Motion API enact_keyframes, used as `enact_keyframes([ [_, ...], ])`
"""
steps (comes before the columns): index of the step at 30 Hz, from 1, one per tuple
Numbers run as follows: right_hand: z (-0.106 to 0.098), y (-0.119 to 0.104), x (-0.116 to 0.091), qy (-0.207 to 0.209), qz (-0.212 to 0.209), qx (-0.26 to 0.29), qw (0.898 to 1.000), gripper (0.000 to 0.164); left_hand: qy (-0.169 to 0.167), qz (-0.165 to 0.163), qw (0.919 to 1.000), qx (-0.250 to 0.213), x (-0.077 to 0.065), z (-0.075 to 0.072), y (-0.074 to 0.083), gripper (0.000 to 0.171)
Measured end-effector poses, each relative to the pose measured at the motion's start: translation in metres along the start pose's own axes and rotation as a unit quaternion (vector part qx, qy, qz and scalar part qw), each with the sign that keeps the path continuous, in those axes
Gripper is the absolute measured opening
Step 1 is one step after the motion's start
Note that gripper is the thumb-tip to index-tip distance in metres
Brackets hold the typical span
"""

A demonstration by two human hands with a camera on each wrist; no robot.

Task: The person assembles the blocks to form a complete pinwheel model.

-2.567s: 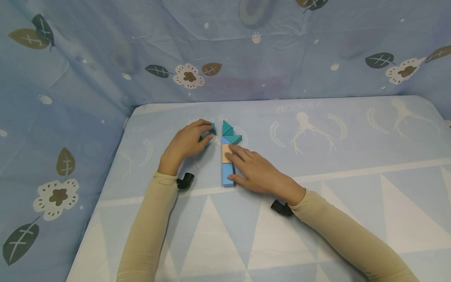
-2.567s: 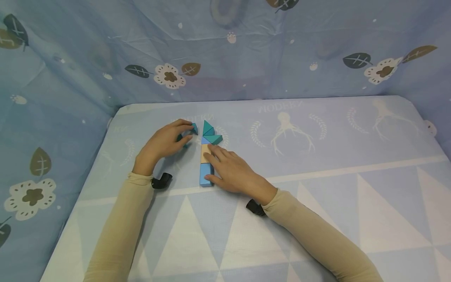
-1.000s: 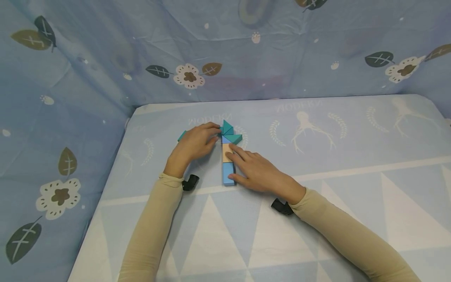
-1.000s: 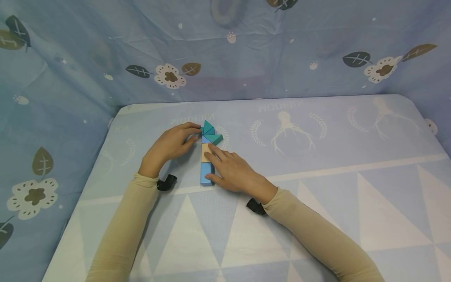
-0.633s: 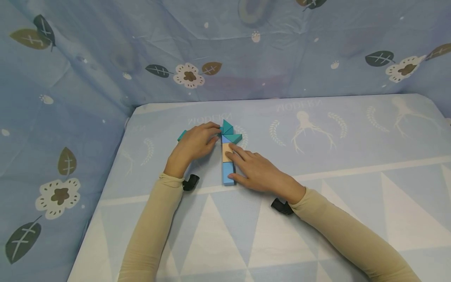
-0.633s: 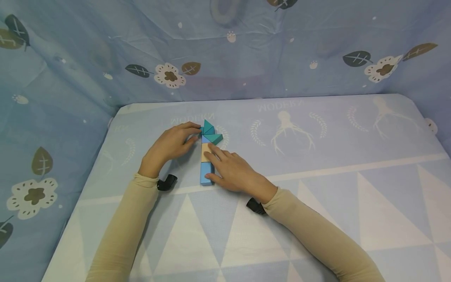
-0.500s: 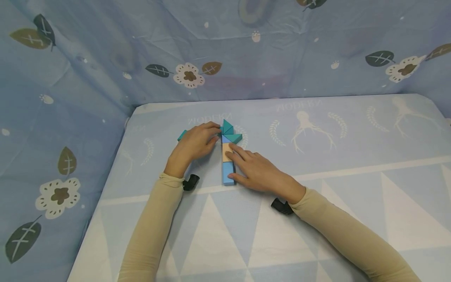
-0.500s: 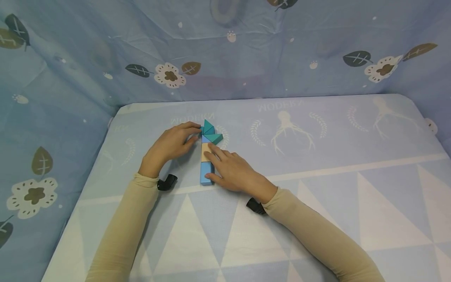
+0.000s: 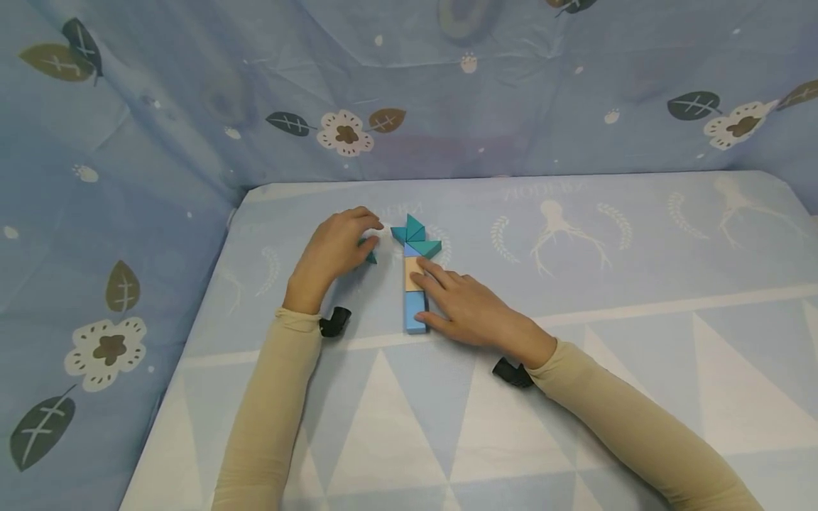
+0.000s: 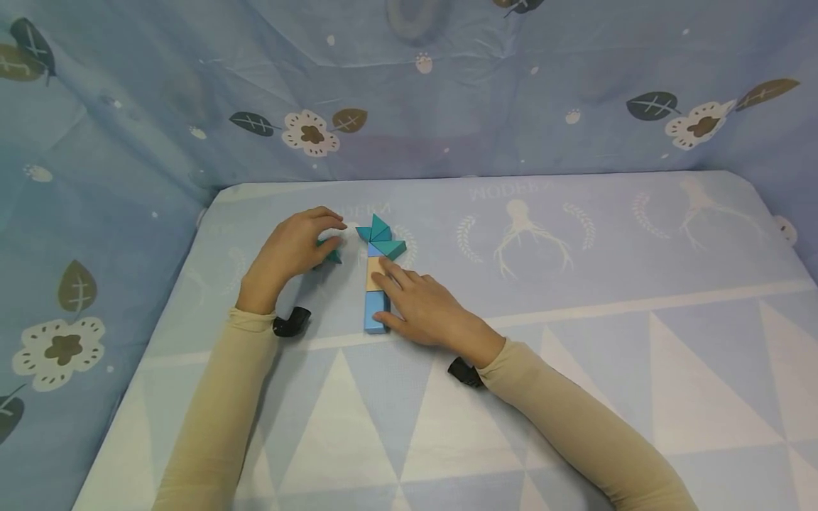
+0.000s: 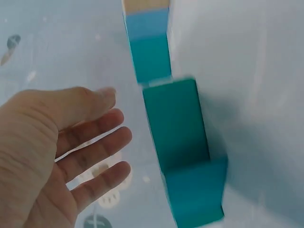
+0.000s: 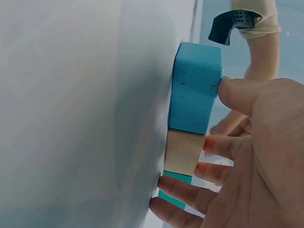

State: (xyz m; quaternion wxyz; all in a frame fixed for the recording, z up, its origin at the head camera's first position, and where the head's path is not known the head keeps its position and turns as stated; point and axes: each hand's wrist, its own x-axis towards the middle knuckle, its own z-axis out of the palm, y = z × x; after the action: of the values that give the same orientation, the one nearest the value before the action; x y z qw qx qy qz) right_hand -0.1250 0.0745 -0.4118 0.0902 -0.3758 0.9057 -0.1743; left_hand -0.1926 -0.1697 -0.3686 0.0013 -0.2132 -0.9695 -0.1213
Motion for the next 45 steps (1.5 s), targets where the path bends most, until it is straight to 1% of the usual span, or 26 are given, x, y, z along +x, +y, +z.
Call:
enact_keyframes([
  [3,0.000,0.000,0.000,-0.007,0.006,0.005,1.000,0.070,0.018,-0.018,0.9997,-0.001,-0.003,0.000,-0.012,0.021],
  [7,-0.001,0.000,0.000,-0.011,0.009,0.008,1.000,0.070,0.033,-0.026,0.9991,-0.008,-0.005,0.002,-0.024,0.013],
  [10,-0.001,-0.001,0.000,-0.009,0.007,0.007,1.000,0.070,0.038,-0.030,0.9987,-0.015,-0.006,0.002,-0.027,0.010],
  [14,-0.001,0.000,0.000,-0.007,0.005,0.006,1.000,0.070,0.042,-0.033,0.9984,-0.017,-0.006,0.003,-0.029,0.011],
  [18,-0.001,0.000,0.001,-0.006,0.003,0.007,1.000,0.070,0.040,-0.036,0.9983,-0.021,-0.006,0.003,-0.030,0.011],
  [23,-0.001,0.000,0.000,-0.007,0.003,0.007,1.000,0.070,0.025,-0.043,0.9980,-0.040,-0.006,-0.001,-0.030,0.012],
  [30,-0.001,-0.001,0.000,-0.004,0.001,0.007,1.000,0.069,-0.017,-0.056,0.9966,-0.058,-0.006,-0.006,-0.027,0.014],
  [36,-0.002,-0.001,0.000,-0.005,0.002,0.009,1.000,0.069,-0.031,-0.052,0.9961,-0.065,-0.005,-0.005,-0.027,0.017],
  [41,-0.001,0.000,0.000,-0.005,0.003,0.007,1.000,0.070,-0.040,-0.044,0.9958,-0.069,-0.006,-0.006,-0.029,0.023],
  [45,-0.002,-0.001,0.000,-0.007,0.005,0.008,1.000,0.070,-0.055,-0.043,0.9951,-0.070,-0.006,-0.006,-0.030,0.029],
])
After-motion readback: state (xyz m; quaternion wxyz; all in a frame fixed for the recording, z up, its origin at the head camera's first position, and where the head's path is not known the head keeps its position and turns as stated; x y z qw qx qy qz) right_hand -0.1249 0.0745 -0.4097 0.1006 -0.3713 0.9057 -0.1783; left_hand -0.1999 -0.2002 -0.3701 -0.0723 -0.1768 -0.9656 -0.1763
